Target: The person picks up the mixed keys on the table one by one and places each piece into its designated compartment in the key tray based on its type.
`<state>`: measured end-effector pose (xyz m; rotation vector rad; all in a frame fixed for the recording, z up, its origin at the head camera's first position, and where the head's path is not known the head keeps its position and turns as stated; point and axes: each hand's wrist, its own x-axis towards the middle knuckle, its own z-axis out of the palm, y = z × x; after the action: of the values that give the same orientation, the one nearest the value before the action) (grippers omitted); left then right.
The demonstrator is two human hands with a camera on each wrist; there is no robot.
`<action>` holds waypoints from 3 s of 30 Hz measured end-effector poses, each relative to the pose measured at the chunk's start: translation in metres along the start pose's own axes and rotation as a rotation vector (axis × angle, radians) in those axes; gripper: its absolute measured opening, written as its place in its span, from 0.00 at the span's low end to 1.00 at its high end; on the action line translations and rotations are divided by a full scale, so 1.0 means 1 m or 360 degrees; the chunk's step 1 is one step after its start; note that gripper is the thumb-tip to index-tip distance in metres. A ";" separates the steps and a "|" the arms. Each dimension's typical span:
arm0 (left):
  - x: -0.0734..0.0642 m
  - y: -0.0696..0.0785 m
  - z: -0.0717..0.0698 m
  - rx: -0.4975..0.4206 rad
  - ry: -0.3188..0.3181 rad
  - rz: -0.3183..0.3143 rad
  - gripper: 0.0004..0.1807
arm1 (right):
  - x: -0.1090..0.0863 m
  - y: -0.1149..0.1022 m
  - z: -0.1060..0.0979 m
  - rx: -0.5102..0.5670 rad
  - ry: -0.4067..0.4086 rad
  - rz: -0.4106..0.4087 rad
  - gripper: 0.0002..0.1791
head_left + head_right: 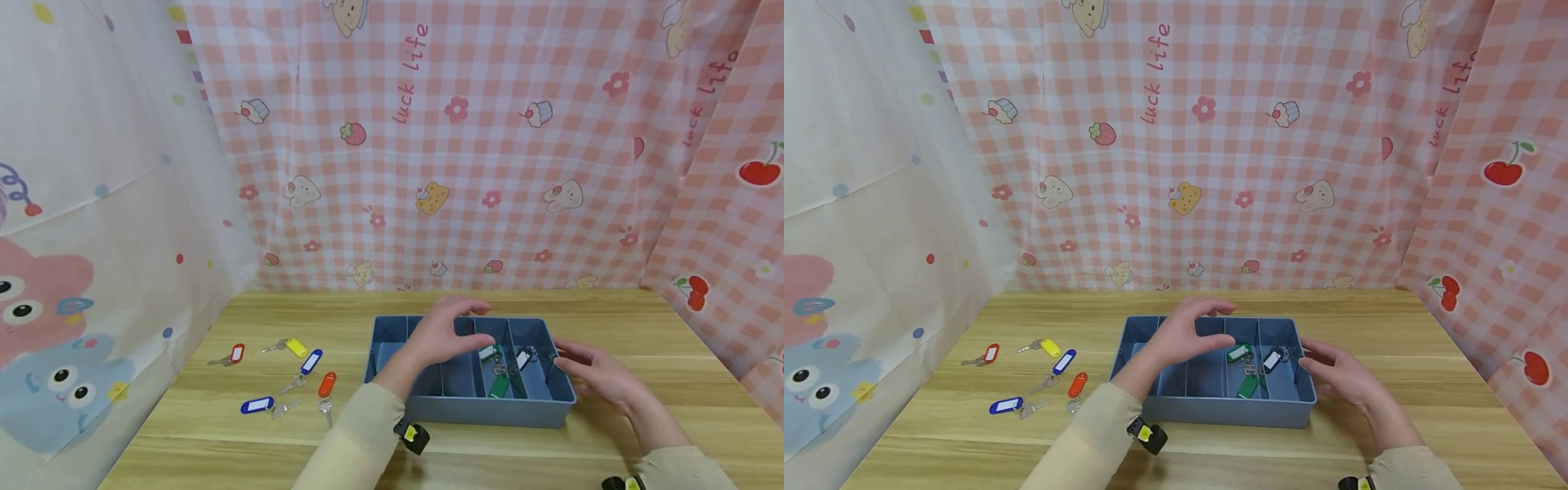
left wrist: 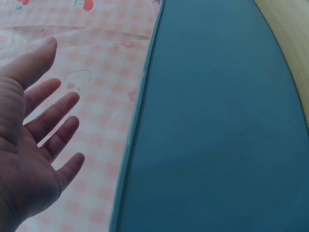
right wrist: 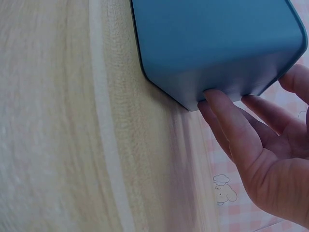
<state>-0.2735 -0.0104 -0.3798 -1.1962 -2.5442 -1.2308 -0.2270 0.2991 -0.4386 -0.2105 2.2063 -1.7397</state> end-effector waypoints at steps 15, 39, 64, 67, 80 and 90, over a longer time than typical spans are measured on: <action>-0.023 -0.002 -0.010 0.0269 0.0101 0.0027 0.28 | 0.000 0.000 0.001 -0.0008 0.0036 -0.0009 0.38; -0.062 -0.019 -0.041 0.0563 0.0358 0.0159 0.33 | 0.000 -0.001 0.001 0.0002 0.0049 0.0026 0.38; -0.111 -0.061 -0.079 0.0562 0.0418 -0.0124 0.33 | -0.002 -0.004 0.002 -0.0062 0.0076 0.0064 0.38; -0.116 -0.066 -0.083 0.0579 0.0430 -0.0115 0.33 | -0.001 -0.003 0.002 -0.0055 0.0070 0.0059 0.38; -0.148 -0.084 -0.098 0.0592 0.0466 -0.0188 0.32 | -0.001 -0.002 0.002 0.0003 0.0057 0.0048 0.38; -0.180 -0.099 -0.117 0.0548 0.0477 -0.0170 0.33 | -0.001 -0.002 0.002 0.0012 0.0052 0.0031 0.38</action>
<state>-0.2451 -0.2394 -0.4303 -0.7509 -2.4814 -0.8597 -0.2253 0.2976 -0.4371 -0.1590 2.2168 -1.7532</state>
